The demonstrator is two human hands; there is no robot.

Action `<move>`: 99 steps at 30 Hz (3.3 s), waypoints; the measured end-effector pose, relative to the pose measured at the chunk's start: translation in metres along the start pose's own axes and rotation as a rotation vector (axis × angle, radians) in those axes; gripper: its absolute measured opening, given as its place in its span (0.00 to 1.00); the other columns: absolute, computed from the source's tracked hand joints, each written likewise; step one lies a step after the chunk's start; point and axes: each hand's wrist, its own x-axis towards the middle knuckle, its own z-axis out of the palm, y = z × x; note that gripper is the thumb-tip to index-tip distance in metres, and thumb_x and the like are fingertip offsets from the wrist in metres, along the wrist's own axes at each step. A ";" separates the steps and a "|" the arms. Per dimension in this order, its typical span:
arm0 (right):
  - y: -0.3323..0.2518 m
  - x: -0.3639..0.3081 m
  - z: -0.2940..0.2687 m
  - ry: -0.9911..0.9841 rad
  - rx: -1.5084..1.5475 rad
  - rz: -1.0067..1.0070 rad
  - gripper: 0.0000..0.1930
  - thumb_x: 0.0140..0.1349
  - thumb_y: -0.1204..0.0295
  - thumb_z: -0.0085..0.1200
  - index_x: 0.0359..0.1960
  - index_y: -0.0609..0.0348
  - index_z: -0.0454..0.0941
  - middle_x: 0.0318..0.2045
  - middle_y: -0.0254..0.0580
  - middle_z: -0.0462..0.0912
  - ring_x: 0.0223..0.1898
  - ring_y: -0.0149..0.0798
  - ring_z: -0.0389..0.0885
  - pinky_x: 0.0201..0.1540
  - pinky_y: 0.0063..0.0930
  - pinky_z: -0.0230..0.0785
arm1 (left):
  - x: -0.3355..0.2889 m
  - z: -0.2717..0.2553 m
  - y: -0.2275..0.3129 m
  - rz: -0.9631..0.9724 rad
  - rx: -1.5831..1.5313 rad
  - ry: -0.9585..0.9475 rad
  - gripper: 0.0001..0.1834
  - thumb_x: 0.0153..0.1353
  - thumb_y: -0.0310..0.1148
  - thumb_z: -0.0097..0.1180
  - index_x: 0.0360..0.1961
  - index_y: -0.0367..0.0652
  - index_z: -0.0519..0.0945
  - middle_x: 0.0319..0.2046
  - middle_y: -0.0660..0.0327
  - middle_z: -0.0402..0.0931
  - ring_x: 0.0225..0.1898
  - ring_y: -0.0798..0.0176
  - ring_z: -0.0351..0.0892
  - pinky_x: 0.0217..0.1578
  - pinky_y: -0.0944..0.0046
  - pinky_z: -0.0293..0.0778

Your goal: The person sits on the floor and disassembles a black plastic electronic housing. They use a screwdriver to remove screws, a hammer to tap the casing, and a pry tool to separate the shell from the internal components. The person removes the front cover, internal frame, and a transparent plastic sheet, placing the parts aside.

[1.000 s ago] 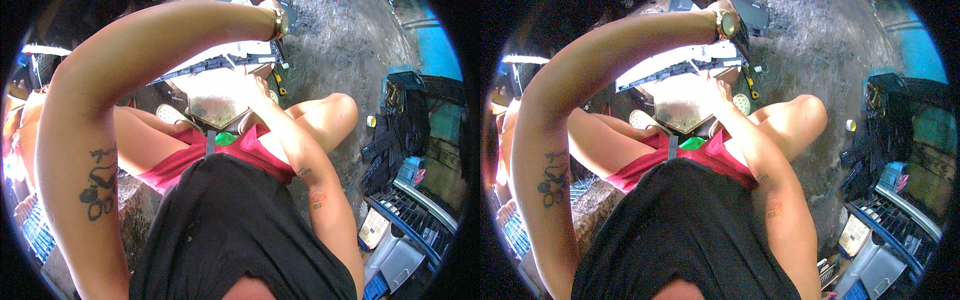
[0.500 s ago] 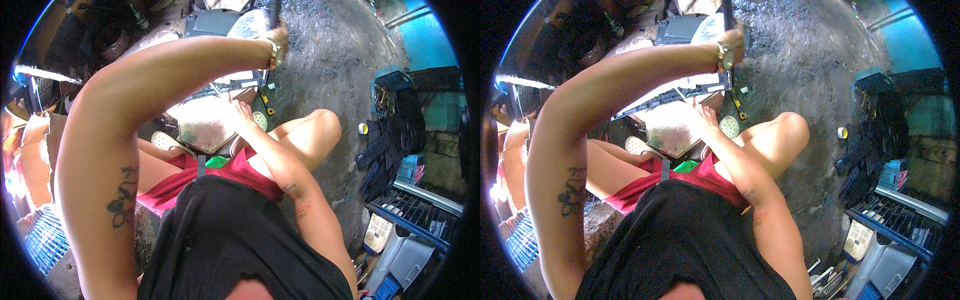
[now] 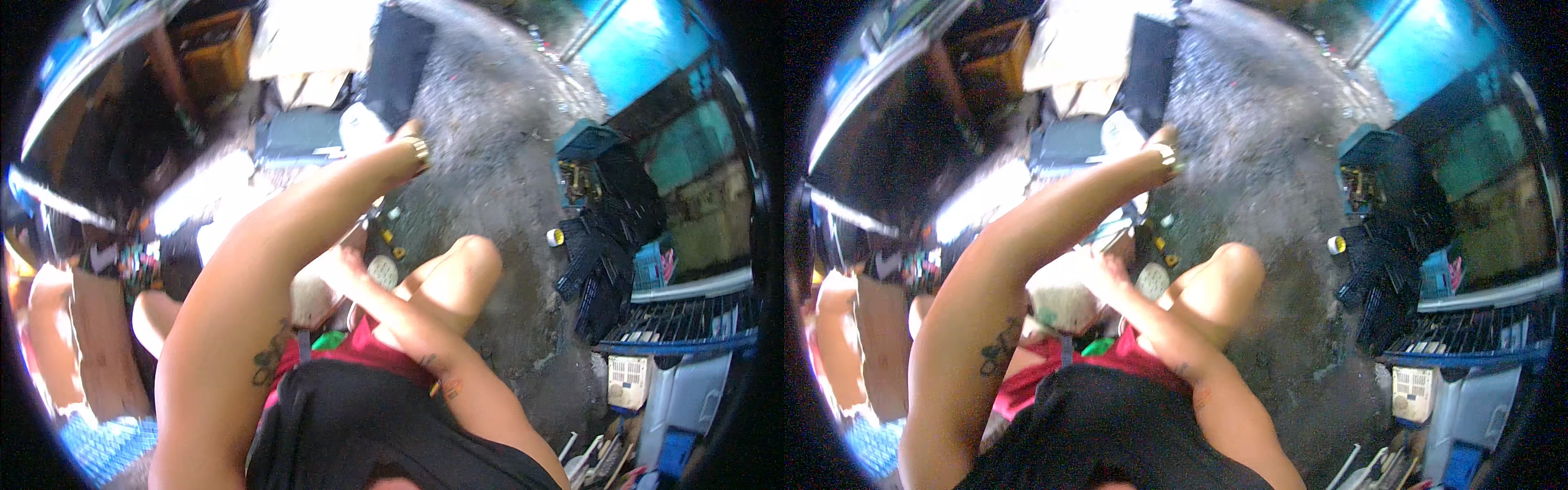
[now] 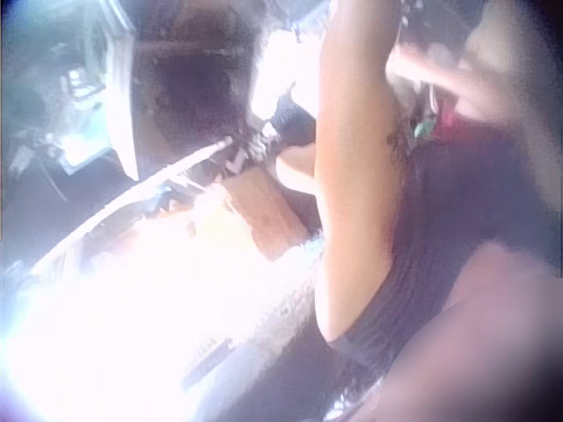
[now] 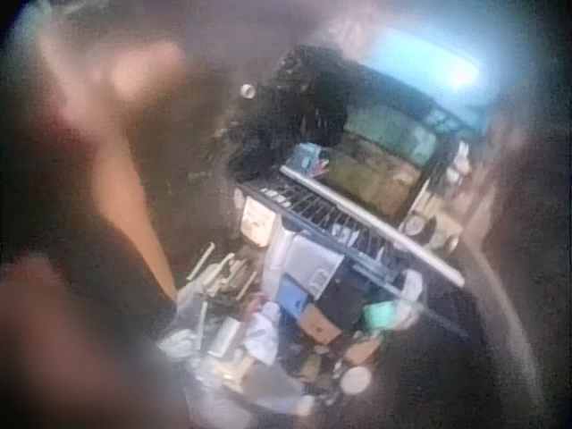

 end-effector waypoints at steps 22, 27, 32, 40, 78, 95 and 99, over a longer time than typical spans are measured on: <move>-0.013 -0.003 -0.020 -0.167 0.112 0.132 0.26 0.73 0.65 0.41 0.69 0.64 0.62 0.49 0.57 0.83 0.43 0.55 0.87 0.45 0.50 0.81 | -0.227 0.175 -0.072 -0.294 -0.480 0.058 0.18 0.71 0.38 0.50 0.54 0.72 0.86 0.49 0.68 0.86 0.53 0.57 0.84 0.54 0.42 0.77; -0.007 -0.003 -0.004 -0.010 0.128 0.048 0.28 0.69 0.66 0.43 0.66 0.73 0.67 0.40 0.61 0.84 0.42 0.58 0.85 0.44 0.54 0.73 | -0.254 0.171 -0.042 -0.388 -0.524 -0.019 0.29 0.62 0.23 0.50 0.64 0.59 0.79 0.66 0.63 0.76 0.69 0.50 0.71 0.68 0.41 0.61; -0.016 -0.002 -0.004 0.136 0.123 0.107 0.21 0.61 0.64 0.54 0.51 0.68 0.75 0.32 0.58 0.86 0.37 0.62 0.87 0.41 0.56 0.77 | -0.272 0.173 -0.018 -0.451 -0.379 0.071 0.31 0.62 0.23 0.51 0.68 0.53 0.75 0.66 0.59 0.74 0.67 0.50 0.72 0.66 0.40 0.63; -0.021 -0.002 -0.021 -0.006 0.163 0.149 0.24 0.58 0.69 0.55 0.56 0.69 0.73 0.35 0.63 0.86 0.37 0.69 0.86 0.39 0.58 0.79 | -0.270 0.185 0.004 -0.555 -0.305 0.064 0.31 0.62 0.24 0.51 0.68 0.53 0.74 0.65 0.58 0.75 0.67 0.48 0.71 0.65 0.37 0.63; -0.010 -0.005 -0.022 0.066 0.128 0.073 0.13 0.73 0.62 0.47 0.48 0.60 0.67 0.25 0.62 0.85 0.30 0.63 0.87 0.37 0.58 0.80 | 0.055 0.020 0.027 0.107 0.030 -0.041 0.07 0.61 0.38 0.63 0.36 0.56 0.91 0.40 0.65 0.89 0.41 0.59 0.87 0.37 0.56 0.79; -0.012 -0.006 -0.029 0.070 0.258 0.089 0.09 0.72 0.67 0.47 0.45 0.59 0.70 0.28 0.58 0.85 0.31 0.61 0.87 0.36 0.56 0.79 | -0.024 -0.067 -0.046 0.069 -0.063 -0.474 0.17 0.56 0.37 0.70 0.49 0.53 0.90 0.51 0.63 0.87 0.53 0.55 0.86 0.47 0.55 0.84; -0.011 -0.007 -0.027 0.148 0.245 0.051 0.09 0.72 0.67 0.48 0.45 0.59 0.69 0.24 0.58 0.84 0.28 0.61 0.87 0.30 0.56 0.79 | -0.022 -0.070 -0.055 0.073 -0.079 -0.470 0.19 0.52 0.38 0.74 0.47 0.56 0.91 0.48 0.62 0.88 0.52 0.55 0.87 0.45 0.54 0.85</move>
